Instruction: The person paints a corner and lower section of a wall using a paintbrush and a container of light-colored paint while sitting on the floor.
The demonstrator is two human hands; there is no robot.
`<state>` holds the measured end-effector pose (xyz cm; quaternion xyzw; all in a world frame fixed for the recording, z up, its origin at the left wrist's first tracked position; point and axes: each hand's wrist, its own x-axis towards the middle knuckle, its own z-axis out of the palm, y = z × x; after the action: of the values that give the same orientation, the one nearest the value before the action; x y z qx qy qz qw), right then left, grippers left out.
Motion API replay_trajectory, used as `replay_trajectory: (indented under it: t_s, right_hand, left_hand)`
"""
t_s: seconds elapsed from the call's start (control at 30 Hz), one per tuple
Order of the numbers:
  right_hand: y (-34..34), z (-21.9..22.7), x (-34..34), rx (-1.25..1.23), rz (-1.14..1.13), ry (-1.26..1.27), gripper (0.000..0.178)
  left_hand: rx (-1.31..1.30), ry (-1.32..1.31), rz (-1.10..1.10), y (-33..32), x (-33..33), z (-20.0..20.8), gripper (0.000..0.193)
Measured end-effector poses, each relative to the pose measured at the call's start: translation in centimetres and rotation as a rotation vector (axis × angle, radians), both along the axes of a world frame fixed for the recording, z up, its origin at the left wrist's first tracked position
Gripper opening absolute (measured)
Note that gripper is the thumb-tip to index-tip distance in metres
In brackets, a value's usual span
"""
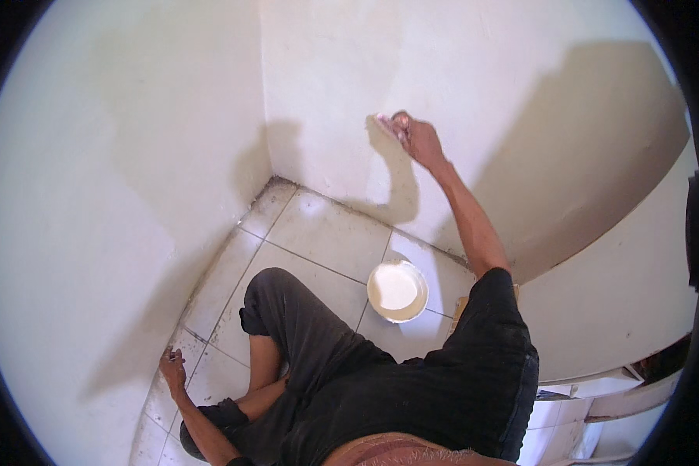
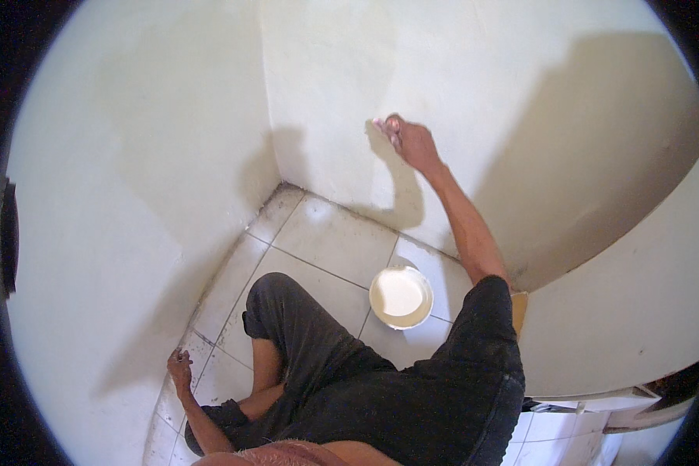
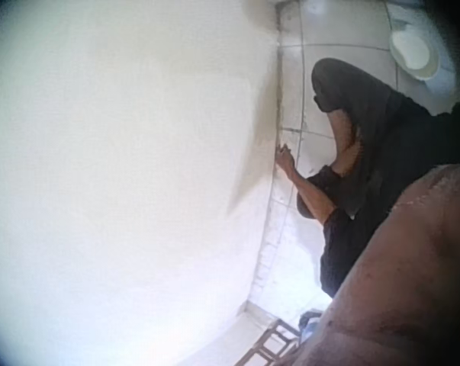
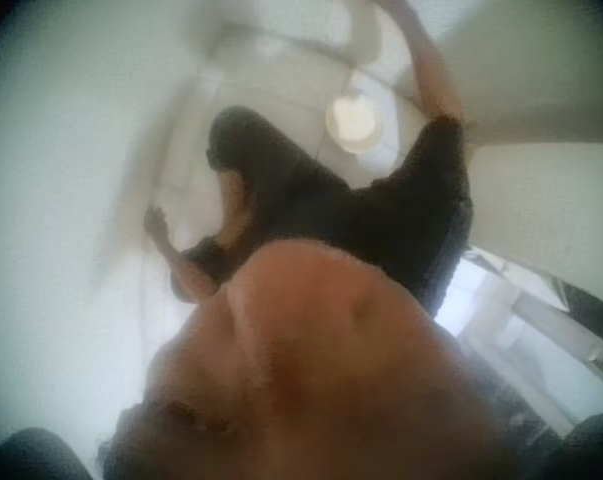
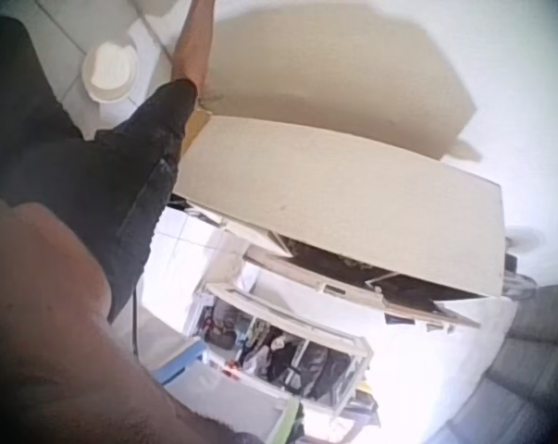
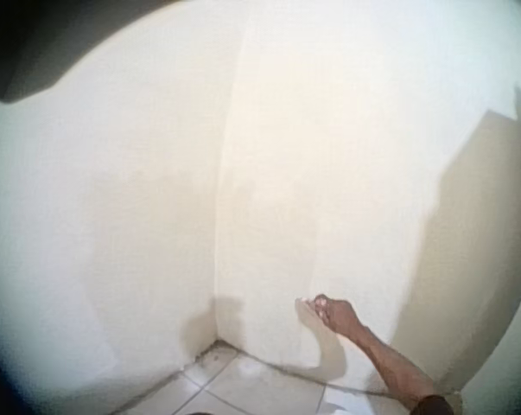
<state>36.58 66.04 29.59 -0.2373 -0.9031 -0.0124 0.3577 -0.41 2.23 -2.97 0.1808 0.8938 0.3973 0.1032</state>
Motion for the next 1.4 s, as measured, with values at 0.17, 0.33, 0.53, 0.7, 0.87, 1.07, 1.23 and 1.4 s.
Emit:
replay_trajectory:
  t_s: [0.17, 0.33, 0.53, 0.7, 0.87, 1.07, 1.23, 1.4]
  right_hand:
    - [0.5, 12.6, -2.0, 0.430, -0.116, 0.016, 0.031]
    - [-2.2, 17.5, -3.5, 0.706, -0.161, 0.077, 0.025]
    - [-0.5, 0.2, -2.6, 0.616, -0.231, -0.248, 0.040]
    - [-3.1, -13.8, -2.0, 0.293, -0.015, -0.197, 0.038]
    - [1.0, -12.0, -0.2, 0.146, -0.128, -0.162, 0.025]
    - [-0.6, 6.4, -1.7, 0.472, -0.228, 0.177, 0.022]
    - [-0.7, 9.6, -2.4, 0.794, -0.206, 0.229, 0.031]
    - [-0.6, -8.3, -1.2, 0.563, -0.283, -0.175, 0.046]
  left_hand:
    - [-0.007, -0.004, -0.045, 0.7, 0.2, 1.8, 0.040]
    - [0.094, -0.002, 0.012, 0.1, 0.0, 1.2, 0.040]
    - [0.082, 0.075, -0.018, 0.1, -0.5, 1.0, 0.039]
    - [0.042, 0.051, -0.020, 0.9, 0.6, 3.0, 0.039]
    - [0.104, 0.037, -0.059, 2.4, 0.5, 2.1, 0.041]
    - [0.055, 0.066, -0.032, 0.7, 0.1, 2.4, 0.042]
    - [0.027, -0.025, -0.015, 1.6, 0.4, 2.6, 0.044]
    - [-0.020, 0.004, -0.043, 1.5, 0.3, 2.0, 0.043]
